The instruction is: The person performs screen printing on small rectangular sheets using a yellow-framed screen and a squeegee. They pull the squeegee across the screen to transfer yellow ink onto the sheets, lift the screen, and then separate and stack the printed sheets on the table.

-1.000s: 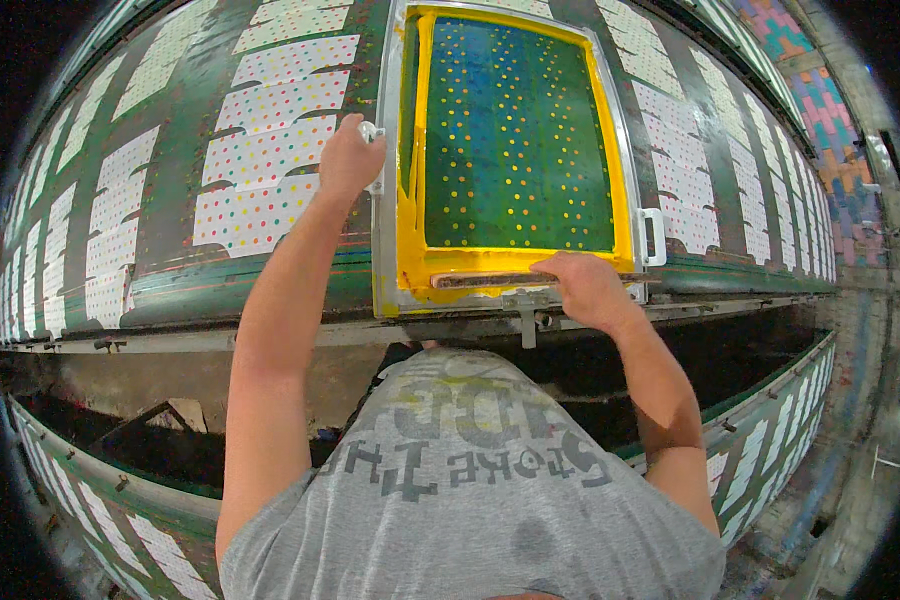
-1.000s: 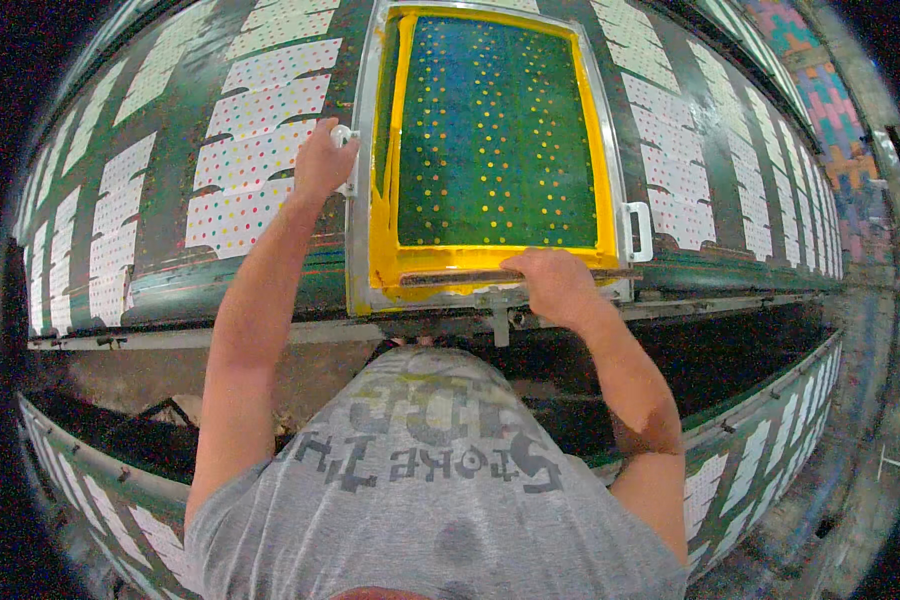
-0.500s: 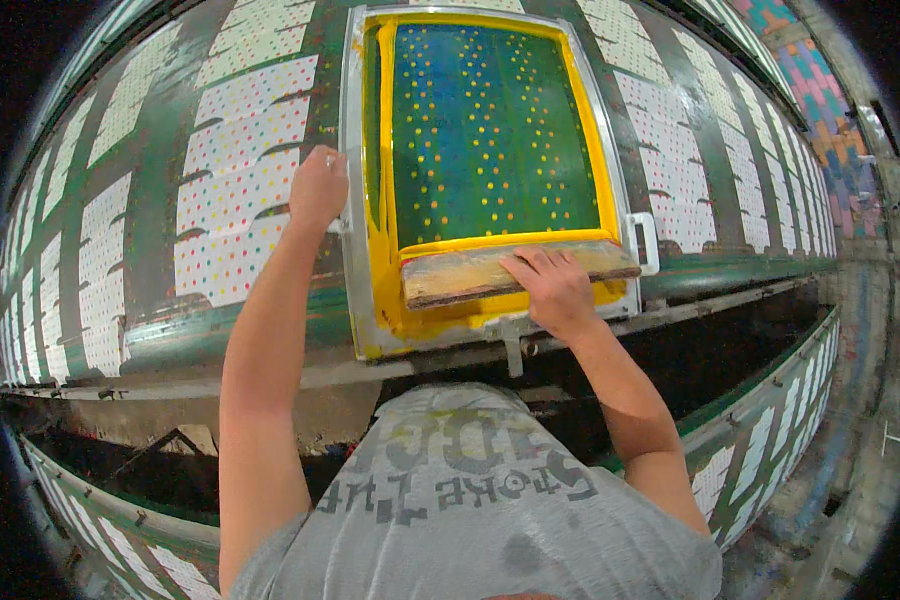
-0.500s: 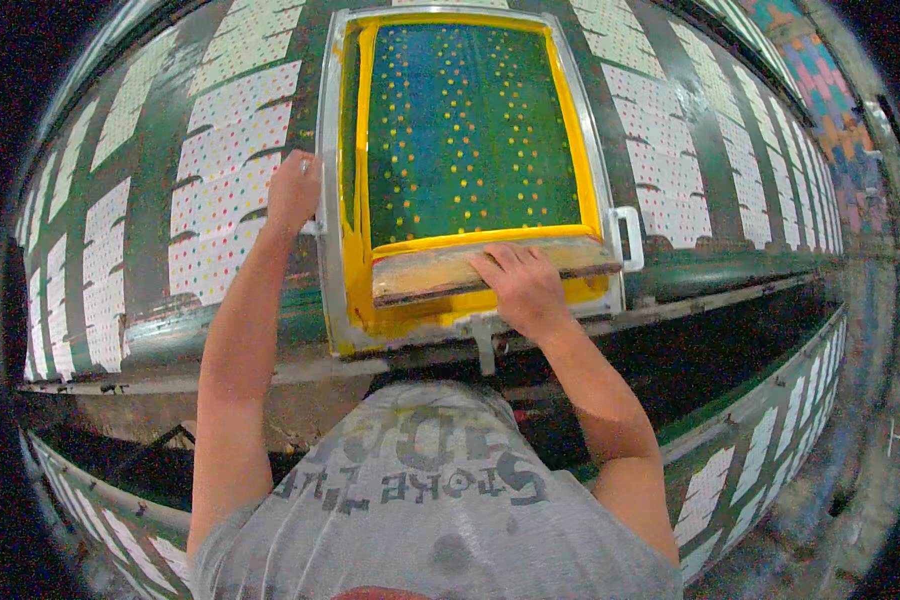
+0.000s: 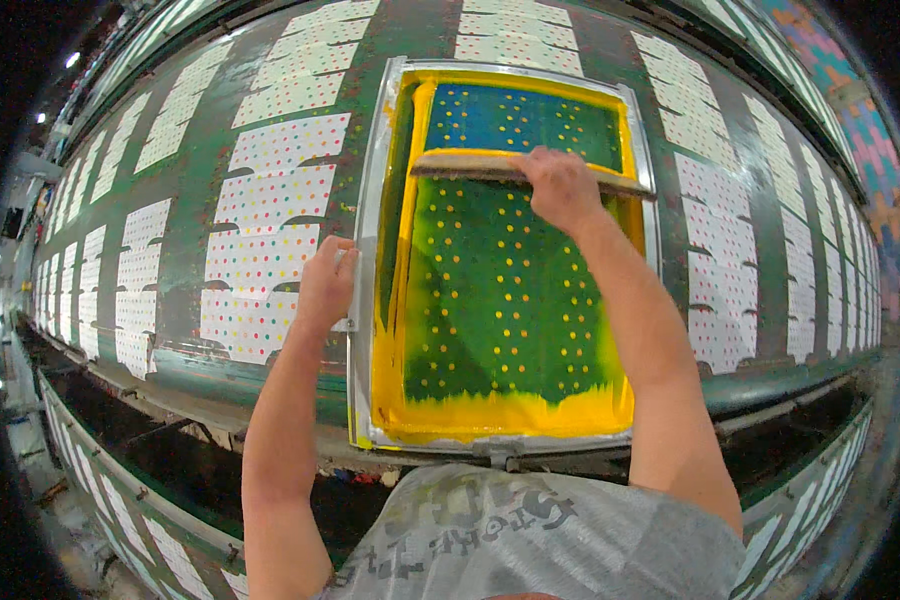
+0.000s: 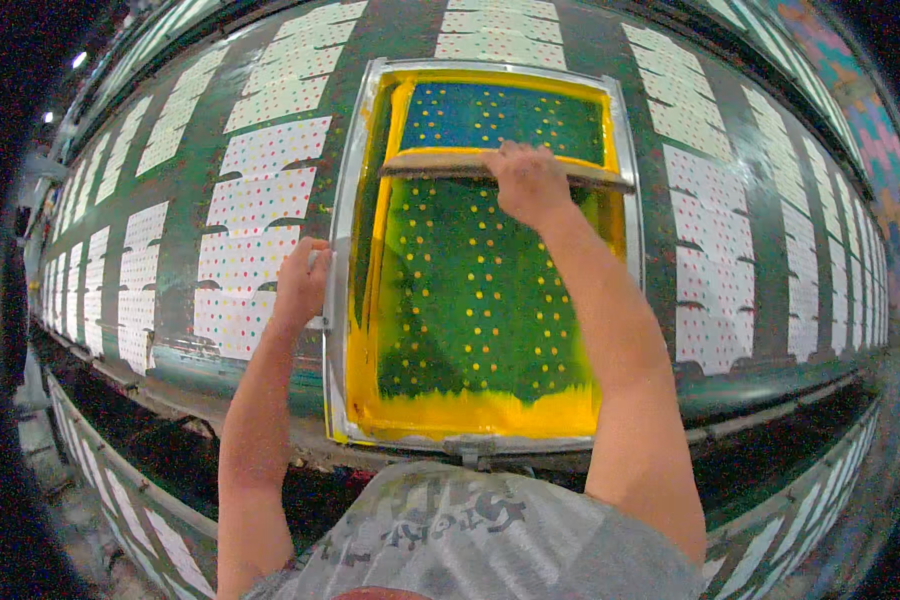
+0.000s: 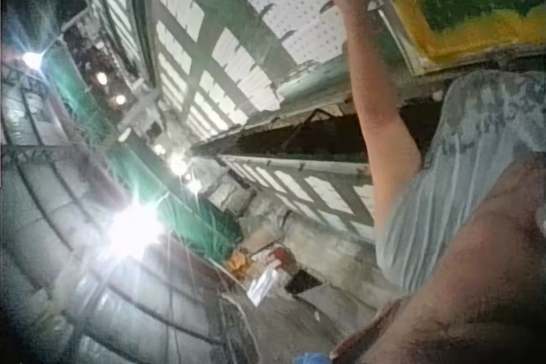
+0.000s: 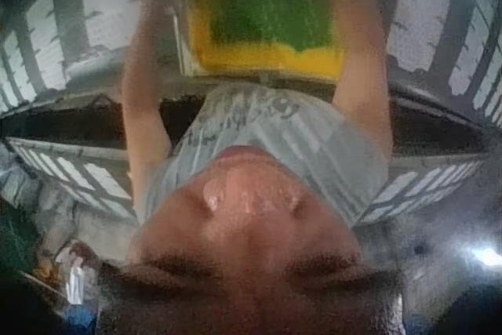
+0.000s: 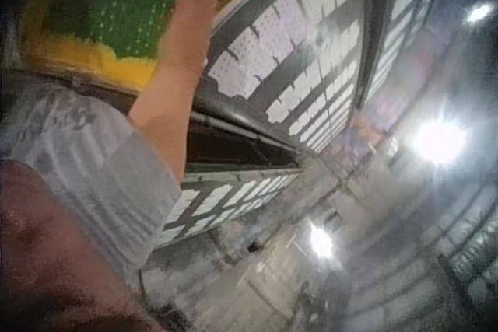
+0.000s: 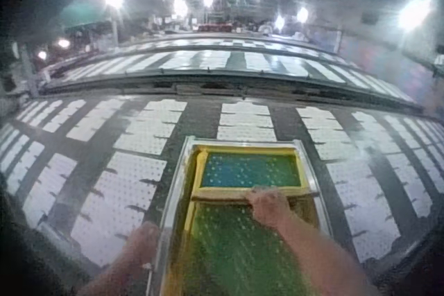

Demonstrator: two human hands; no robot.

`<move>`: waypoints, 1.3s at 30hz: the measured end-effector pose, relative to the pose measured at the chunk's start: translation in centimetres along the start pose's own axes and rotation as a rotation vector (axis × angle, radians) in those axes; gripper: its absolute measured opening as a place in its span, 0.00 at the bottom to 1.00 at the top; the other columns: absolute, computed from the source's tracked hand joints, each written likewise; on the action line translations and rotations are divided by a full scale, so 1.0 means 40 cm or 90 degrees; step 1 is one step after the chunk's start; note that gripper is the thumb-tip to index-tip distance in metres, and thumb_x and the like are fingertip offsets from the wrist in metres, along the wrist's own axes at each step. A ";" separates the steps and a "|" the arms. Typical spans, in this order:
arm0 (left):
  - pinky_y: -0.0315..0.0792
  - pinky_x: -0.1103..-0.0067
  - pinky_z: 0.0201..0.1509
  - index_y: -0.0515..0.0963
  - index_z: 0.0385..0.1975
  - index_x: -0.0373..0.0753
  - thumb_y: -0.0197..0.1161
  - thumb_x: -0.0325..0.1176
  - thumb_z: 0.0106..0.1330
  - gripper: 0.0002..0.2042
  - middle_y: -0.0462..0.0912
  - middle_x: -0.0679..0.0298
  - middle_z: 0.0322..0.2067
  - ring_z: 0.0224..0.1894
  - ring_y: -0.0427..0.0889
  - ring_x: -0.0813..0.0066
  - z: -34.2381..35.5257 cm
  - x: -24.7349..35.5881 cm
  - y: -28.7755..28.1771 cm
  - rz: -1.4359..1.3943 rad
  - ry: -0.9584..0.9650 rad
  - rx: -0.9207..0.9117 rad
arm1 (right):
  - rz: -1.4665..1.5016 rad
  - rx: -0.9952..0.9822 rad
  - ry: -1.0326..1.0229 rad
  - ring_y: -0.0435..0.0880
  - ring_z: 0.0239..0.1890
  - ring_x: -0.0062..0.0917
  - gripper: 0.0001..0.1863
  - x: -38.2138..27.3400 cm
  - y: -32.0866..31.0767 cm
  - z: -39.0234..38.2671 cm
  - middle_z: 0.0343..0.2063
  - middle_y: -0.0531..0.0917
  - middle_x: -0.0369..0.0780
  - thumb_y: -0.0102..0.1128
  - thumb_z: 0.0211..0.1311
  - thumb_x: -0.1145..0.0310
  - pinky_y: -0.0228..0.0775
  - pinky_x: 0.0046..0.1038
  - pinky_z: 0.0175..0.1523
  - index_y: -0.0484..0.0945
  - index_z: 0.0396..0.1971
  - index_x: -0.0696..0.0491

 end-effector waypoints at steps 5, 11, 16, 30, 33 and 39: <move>0.81 0.57 0.55 0.83 0.54 0.37 0.64 0.36 0.81 0.11 0.92 0.44 0.43 0.49 0.92 0.44 -0.007 0.025 -0.013 -0.011 -0.063 -0.020 | -0.023 0.034 -0.028 0.92 0.51 0.45 0.22 0.138 0.061 0.202 0.47 0.91 0.45 0.62 0.64 0.74 0.84 0.50 0.58 0.89 0.57 0.43; 0.83 0.63 0.49 0.84 0.55 0.37 0.64 0.33 0.81 0.11 0.92 0.45 0.41 0.45 0.93 0.52 -0.007 0.016 -0.002 -0.061 -0.038 0.011 | -0.012 -0.155 0.107 0.89 0.65 0.44 0.29 0.242 0.065 0.389 0.62 0.90 0.47 0.58 0.69 0.69 0.80 0.49 0.71 0.85 0.70 0.39; 0.83 0.64 0.49 0.83 0.54 0.36 0.66 0.33 0.80 0.10 0.92 0.45 0.40 0.43 0.93 0.53 -0.008 0.005 -0.002 -0.057 -0.032 0.012 | -0.040 -0.104 0.083 0.88 0.66 0.44 0.29 0.296 0.067 0.434 0.63 0.89 0.46 0.59 0.69 0.67 0.80 0.48 0.72 0.85 0.70 0.40; 0.79 0.56 0.61 0.84 0.54 0.37 0.64 0.37 0.81 0.12 0.92 0.43 0.47 0.54 0.89 0.39 0.001 -0.003 0.000 -0.015 0.003 0.009 | -0.005 -0.195 -0.024 0.88 0.63 0.47 0.24 0.238 0.008 0.329 0.58 0.90 0.49 0.62 0.64 0.66 0.81 0.51 0.69 0.87 0.61 0.45; 0.80 0.56 0.59 0.85 0.54 0.38 0.64 0.38 0.81 0.12 0.92 0.42 0.46 0.53 0.90 0.39 0.003 -0.016 0.006 -0.020 0.013 0.005 | 0.015 -0.230 -0.025 0.89 0.62 0.47 0.26 0.165 -0.022 0.219 0.58 0.91 0.46 0.62 0.63 0.66 0.82 0.52 0.67 0.86 0.63 0.44; 0.81 0.54 0.56 0.84 0.52 0.38 0.64 0.40 0.81 0.12 0.91 0.41 0.45 0.52 0.90 0.37 0.016 -0.034 0.016 0.004 0.069 0.029 | 0.026 -0.268 0.017 0.90 0.59 0.47 0.24 -0.026 -0.103 -0.031 0.56 0.91 0.45 0.64 0.65 0.65 0.84 0.52 0.65 0.87 0.62 0.41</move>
Point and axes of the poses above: each hand's wrist, its own z-axis towards the middle knuckle, its own y-axis out of the palm, x = y × z, the point moved 2 cm from there along z, towards the middle knuckle
